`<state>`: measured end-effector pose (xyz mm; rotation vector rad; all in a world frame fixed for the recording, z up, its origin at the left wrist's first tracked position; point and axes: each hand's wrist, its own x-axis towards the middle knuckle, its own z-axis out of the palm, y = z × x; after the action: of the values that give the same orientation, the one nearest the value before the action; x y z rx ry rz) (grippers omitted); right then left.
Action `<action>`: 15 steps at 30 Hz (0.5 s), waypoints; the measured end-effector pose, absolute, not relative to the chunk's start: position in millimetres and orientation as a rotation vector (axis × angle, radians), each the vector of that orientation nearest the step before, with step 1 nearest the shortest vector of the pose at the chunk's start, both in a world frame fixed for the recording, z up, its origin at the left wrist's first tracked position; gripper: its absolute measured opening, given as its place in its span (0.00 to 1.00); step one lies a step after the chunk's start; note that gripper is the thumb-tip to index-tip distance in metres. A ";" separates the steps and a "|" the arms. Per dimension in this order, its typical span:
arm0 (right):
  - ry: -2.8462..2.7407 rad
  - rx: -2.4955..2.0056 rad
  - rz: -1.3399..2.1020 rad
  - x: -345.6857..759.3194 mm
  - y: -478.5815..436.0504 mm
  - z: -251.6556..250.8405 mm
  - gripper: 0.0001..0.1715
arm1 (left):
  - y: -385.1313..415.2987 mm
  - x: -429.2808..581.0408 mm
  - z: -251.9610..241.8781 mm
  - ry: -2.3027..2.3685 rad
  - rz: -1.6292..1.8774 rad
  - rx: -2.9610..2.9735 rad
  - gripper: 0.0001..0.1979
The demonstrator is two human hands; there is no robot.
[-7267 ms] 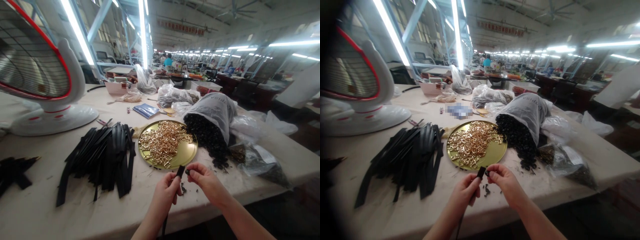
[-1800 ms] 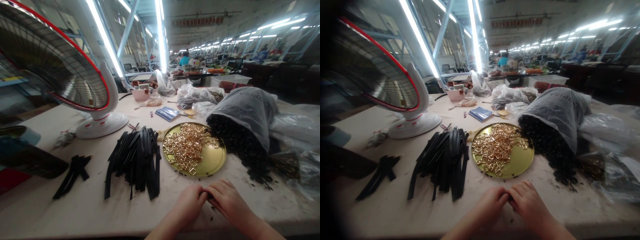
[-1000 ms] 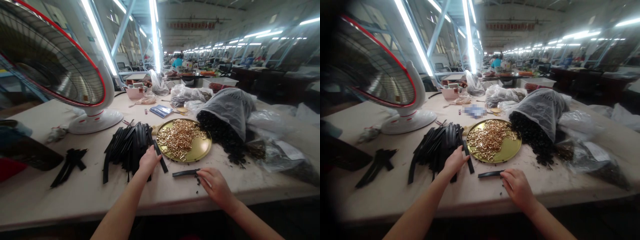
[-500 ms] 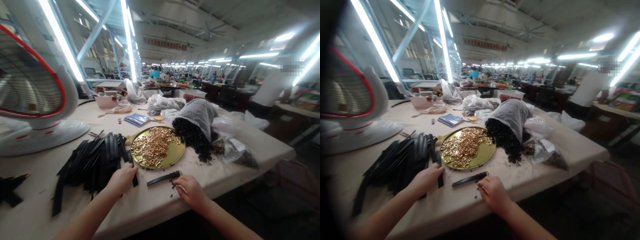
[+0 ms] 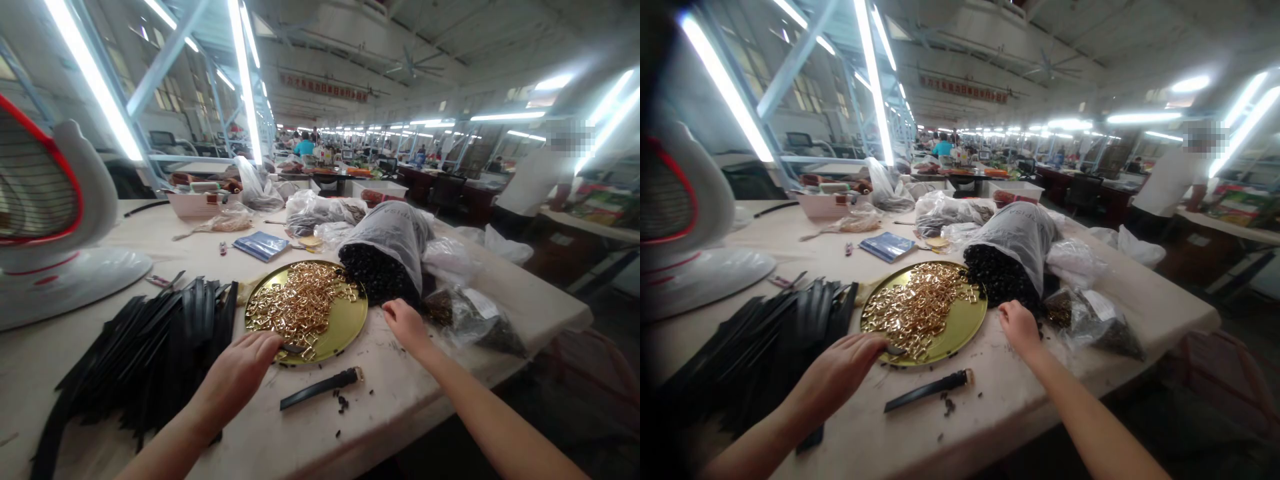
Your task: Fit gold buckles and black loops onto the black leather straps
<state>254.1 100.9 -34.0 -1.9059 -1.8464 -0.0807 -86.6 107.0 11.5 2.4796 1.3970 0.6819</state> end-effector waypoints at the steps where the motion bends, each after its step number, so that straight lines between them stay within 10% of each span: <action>1: -1.881 -1.900 -0.087 247.2 112.1 -32.6 0.10 | 103.0 -77.0 13.8 1.297 0.717 2.521 0.08; 15: -1.991 -2.058 -0.133 255.6 190.5 -31.1 0.14 | 84.1 -8.5 -24.6 1.188 0.705 1.265 0.10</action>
<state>255.6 190.5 -31.1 -2.0575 -1.9915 -0.1329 -8.5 84.1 -24.6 1.2653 1.1885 0.7055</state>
